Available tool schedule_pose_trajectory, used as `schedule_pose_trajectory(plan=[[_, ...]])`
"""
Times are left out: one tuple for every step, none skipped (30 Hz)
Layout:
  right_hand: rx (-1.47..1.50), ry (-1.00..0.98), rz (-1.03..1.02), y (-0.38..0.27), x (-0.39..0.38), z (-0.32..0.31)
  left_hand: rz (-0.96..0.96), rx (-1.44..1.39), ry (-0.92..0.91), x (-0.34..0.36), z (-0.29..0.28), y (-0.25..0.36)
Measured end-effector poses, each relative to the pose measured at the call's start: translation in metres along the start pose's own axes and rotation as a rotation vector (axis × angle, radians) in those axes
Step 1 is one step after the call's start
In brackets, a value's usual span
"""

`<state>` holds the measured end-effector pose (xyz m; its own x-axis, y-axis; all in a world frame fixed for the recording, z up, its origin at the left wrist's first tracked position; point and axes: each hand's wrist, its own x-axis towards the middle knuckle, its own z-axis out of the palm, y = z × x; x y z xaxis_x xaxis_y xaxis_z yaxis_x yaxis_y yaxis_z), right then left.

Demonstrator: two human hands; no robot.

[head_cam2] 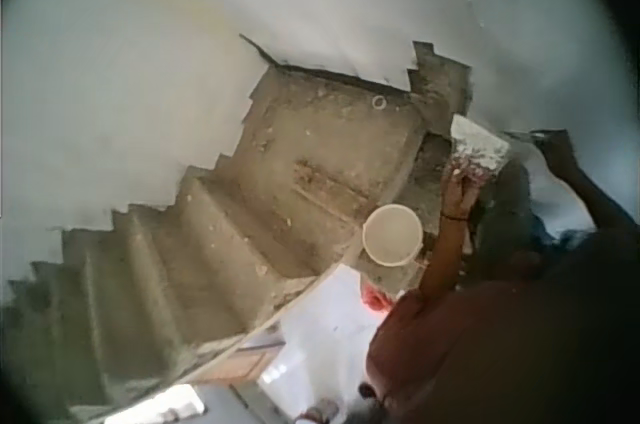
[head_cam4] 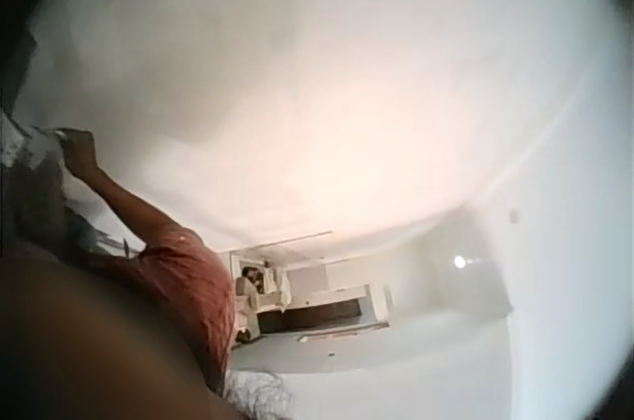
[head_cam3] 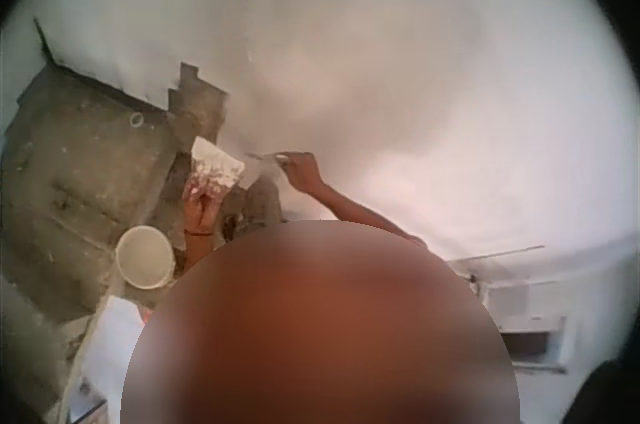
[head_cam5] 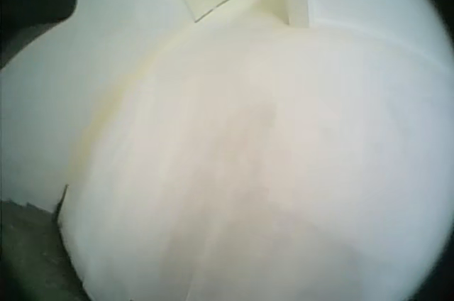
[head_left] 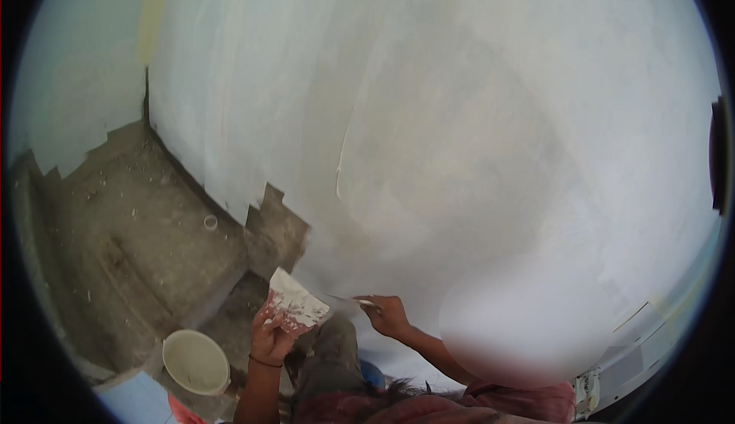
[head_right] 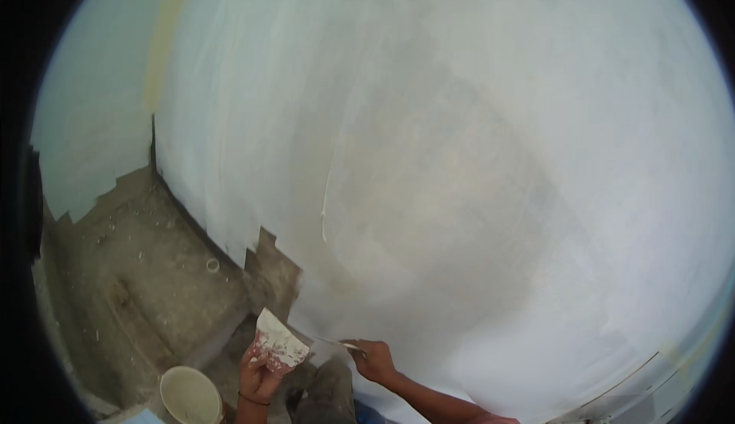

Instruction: Applying putty or plaster to a wall using putty knives in a stairwell.

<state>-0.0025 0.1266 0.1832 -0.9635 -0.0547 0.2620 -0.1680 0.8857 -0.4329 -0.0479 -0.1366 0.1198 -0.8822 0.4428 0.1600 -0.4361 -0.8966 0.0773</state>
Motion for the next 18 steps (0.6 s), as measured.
schedule_pose_trajectory(plan=[[0.168, -0.158, 0.34, -0.001, 0.005, -0.012, 0.033, 0.054, -0.015, 0.008, -0.013, 0.003], [0.147, -0.14, 0.324, -0.006, 0.014, -0.027, 0.067, 0.105, -0.025, 0.014, -0.028, 0.005], [0.657, -0.043, 0.519, -0.015, 0.025, -0.043, 0.063, 0.103, -0.056, 0.02, -0.047, 0.006], [1.176, 0.052, 0.698, -0.025, 0.035, -0.06, 0.089, 0.127, -0.026, 0.023, -0.067, 0.007], [1.269, 0.046, 0.673, -0.032, 0.049, -0.08, 0.121, 0.147, 0.011, 0.03, -0.082, 0.01], [1.363, 0.034, 0.656, -0.038, 0.061, -0.099, 0.118, 0.136, 0.008, 0.036, -0.092, 0.013], [1.32, 0.009, 0.611, -0.041, 0.071, -0.117, 0.121, 0.139, 0.026, 0.036, -0.101, 0.014], [1.279, -0.019, 0.573, -0.045, 0.082, -0.131, 0.121, 0.142, 0.051, 0.036, -0.112, 0.015], [1.202, -0.018, 0.545, -0.057, 0.092, -0.145, 0.111, 0.132, 0.074, 0.037, -0.125, 0.017], [1.124, -0.021, 0.522, -0.072, 0.1, -0.153, 0.108, 0.113, 0.112, 0.041, -0.14, 0.017], [1.054, 0.002, 0.504, -0.081, 0.107, -0.154, 0.106, 0.094, 0.155, 0.038, -0.15, 0.015], [0.981, 0.021, 0.484, -0.088, 0.111, -0.152, 0.102, 0.097, 0.129, 0.037, -0.149, 0.015], [0.985, 0.006, 0.519, -0.09, 0.114, -0.148, 0.1, 0.109, 0.107, 0.039, -0.141, 0.02], [0.832, 0.024, 0.448, -0.09, 0.115, -0.141, 0.086, 0.097, 0.127, 0.043, -0.144, 0.02], [0.68, 0.026, 0.374, -0.091, 0.117, -0.133, 0.098, 0.122, 0.106, 0.043, -0.147, 0.019], [0.597, 0.042, 0.335, -0.094, 0.119, -0.129, 0.109, 0.151, 0.081, 0.043, -0.145, 0.02], [0.594, 0.03, 0.355, -0.097, 0.12, -0.13, 0.102, 0.142, 0.1, 0.042, -0.143, 0.022], [0.274, 0.081, 0.194, -0.1, 0.124, -0.135, 0.086, 0.145, 0.077, 0.043, -0.14, 0.025]])
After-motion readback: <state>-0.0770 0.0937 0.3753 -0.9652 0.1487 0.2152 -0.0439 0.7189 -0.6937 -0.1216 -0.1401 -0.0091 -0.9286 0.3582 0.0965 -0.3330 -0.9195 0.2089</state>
